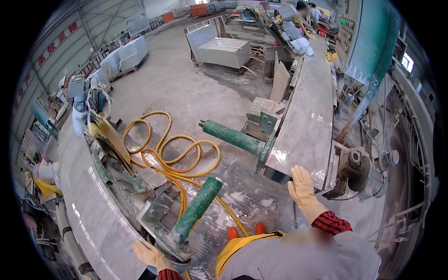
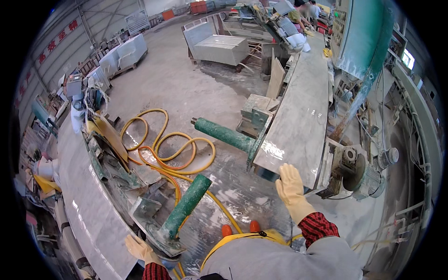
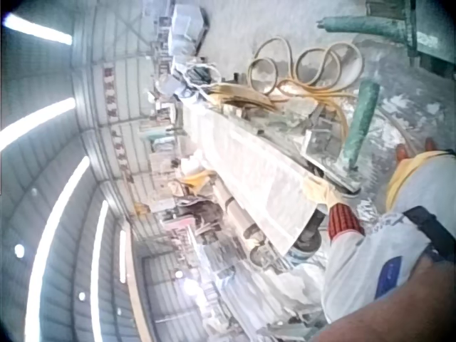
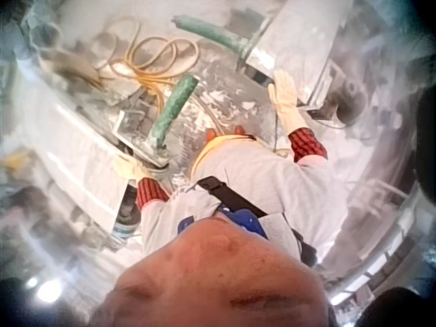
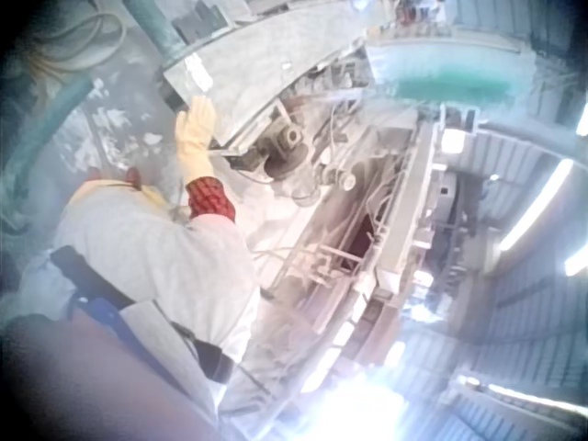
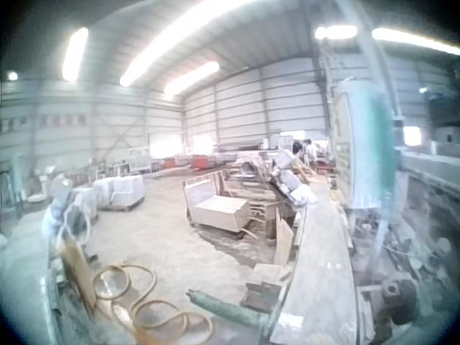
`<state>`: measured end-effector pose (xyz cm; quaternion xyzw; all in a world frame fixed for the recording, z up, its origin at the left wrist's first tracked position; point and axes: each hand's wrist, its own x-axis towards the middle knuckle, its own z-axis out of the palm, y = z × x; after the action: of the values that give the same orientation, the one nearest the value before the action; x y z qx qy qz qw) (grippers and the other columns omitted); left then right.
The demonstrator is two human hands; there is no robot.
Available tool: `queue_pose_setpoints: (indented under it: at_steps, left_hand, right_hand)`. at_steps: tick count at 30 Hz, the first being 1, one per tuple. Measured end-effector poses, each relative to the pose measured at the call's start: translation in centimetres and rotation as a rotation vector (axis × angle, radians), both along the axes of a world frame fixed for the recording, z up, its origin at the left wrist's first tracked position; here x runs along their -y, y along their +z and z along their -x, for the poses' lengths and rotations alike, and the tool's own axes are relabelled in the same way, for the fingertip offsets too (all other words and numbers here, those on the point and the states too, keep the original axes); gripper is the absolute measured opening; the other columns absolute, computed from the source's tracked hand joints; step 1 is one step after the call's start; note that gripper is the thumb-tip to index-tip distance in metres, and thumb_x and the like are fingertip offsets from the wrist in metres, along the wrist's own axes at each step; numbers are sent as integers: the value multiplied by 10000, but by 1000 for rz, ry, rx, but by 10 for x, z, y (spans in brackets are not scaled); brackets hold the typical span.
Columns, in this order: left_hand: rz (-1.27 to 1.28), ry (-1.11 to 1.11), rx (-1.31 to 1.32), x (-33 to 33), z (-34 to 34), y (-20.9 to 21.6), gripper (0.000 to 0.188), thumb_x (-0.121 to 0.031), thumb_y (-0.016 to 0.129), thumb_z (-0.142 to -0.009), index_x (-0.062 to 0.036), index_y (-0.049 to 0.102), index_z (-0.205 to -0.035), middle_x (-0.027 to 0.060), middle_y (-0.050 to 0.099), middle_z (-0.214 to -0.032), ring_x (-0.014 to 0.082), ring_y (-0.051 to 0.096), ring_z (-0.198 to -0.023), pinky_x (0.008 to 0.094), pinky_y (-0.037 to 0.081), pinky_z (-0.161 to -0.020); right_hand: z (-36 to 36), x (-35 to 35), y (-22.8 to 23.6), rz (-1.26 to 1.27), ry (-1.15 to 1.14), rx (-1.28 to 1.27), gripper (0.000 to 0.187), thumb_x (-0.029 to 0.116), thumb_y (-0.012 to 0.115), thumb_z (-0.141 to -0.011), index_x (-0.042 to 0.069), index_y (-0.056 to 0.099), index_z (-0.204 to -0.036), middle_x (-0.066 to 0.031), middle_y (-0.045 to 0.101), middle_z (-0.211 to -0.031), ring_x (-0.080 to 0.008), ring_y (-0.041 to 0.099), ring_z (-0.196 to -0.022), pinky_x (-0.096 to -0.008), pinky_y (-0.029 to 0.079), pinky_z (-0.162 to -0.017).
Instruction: The person repeatedly picks up large rectangular stone slabs from a conveyor belt and places them onto a nearby stack. The worker handles each slab by hand, lifting and positioning it carefully to align with the others in the pile.
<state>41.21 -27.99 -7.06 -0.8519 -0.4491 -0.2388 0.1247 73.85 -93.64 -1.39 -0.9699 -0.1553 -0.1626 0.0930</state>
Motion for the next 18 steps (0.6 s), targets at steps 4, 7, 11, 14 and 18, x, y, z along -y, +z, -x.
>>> queue_pose_setpoints:
  at_steps: [4,7,11,14,18]
  left_hand:
    - [187,247,-80,47,-27,42,500,-373,559,-1105,-104,582,-1525,186,549,-1584,406,498,-1444,553,408,-1146]
    - [177,416,-59,75,-32,42,545,-404,553,-1110,-124,526,-1577,151,500,-1633,377,457,-1484,565,381,-1164]
    - [183,345,-78,83,-18,25,651,-440,591,-1085,-139,441,-1642,176,395,-1706,399,381,-1541,586,324,-1210]
    - [268,261,-138,82,-5,34,809,-486,659,-1029,-108,361,-1679,247,345,-1716,441,345,-1560,608,304,-1223]
    - [329,253,-206,78,-3,45,907,-518,721,-960,-88,343,-1663,241,388,-1665,442,389,-1512,584,333,-1205]
  right_hand:
    - [-9,-24,-12,-27,-1,-7,768,266,688,-932,10,436,-1610,-245,430,-1665,-439,398,-1536,-559,274,-1303]
    - [-16,-28,-13,-55,-12,15,822,240,729,-885,34,428,-1621,-244,440,-1657,-453,413,-1522,-577,278,-1296]
    - [-22,-21,-14,-86,-2,45,824,197,706,-853,74,448,-1626,-201,469,-1648,-434,431,-1512,-571,287,-1291]
    - [-27,-19,-18,-102,5,61,815,165,701,-837,74,469,-1613,-202,498,-1623,-431,453,-1495,-569,301,-1283]
    - [-31,-16,-21,-118,15,68,791,137,687,-836,85,488,-1601,-204,506,-1619,-432,465,-1486,-567,309,-1280]
